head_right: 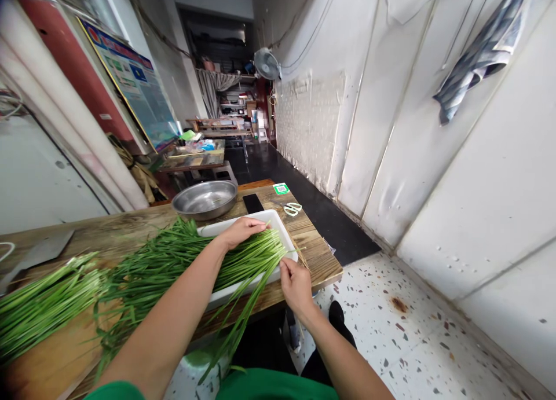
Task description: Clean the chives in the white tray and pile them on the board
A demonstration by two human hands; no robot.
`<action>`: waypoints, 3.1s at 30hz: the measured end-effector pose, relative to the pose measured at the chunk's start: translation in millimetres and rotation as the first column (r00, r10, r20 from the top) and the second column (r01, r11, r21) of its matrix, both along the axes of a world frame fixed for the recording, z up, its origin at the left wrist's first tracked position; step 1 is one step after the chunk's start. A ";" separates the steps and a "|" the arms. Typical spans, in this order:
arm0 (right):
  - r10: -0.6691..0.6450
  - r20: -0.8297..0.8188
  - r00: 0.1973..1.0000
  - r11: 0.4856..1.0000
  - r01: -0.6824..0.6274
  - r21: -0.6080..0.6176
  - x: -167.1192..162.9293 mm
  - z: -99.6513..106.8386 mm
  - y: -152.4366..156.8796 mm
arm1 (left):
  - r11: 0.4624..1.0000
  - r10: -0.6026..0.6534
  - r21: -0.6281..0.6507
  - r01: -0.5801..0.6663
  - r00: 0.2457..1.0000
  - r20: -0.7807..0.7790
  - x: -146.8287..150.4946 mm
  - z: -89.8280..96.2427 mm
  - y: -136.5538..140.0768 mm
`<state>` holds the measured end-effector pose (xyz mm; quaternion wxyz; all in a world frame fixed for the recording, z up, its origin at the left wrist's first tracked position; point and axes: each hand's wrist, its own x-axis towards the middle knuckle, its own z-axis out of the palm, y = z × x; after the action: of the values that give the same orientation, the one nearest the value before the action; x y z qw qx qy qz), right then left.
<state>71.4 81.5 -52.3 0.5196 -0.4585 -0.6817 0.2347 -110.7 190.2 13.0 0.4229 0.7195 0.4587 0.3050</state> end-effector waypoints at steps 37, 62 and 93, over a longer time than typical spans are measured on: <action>0.004 0.037 0.999 1.000 -0.005 0.028 0.2 14.0 9.2 | 0.968 0.032 0.252 0.004 0.990 -0.137 1.3 14.9 -9.0; 0.220 0.363 0.905 0.885 -0.342 0.317 -20.2 192.1 70.5 | 0.983 0.039 -0.181 -0.010 0.986 0.160 -94.7 71.0 -42.7; 0.193 0.286 0.939 0.878 -0.295 0.377 -31.5 271.0 80.3 | 0.813 0.430 0.556 -0.172 0.821 -0.376 -136.3 98.8 -128.4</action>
<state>39.8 161.8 218.6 0.4847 -0.2726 -0.8260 0.0921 -247.1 61.7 111.8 0.0380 0.7713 0.5665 0.2876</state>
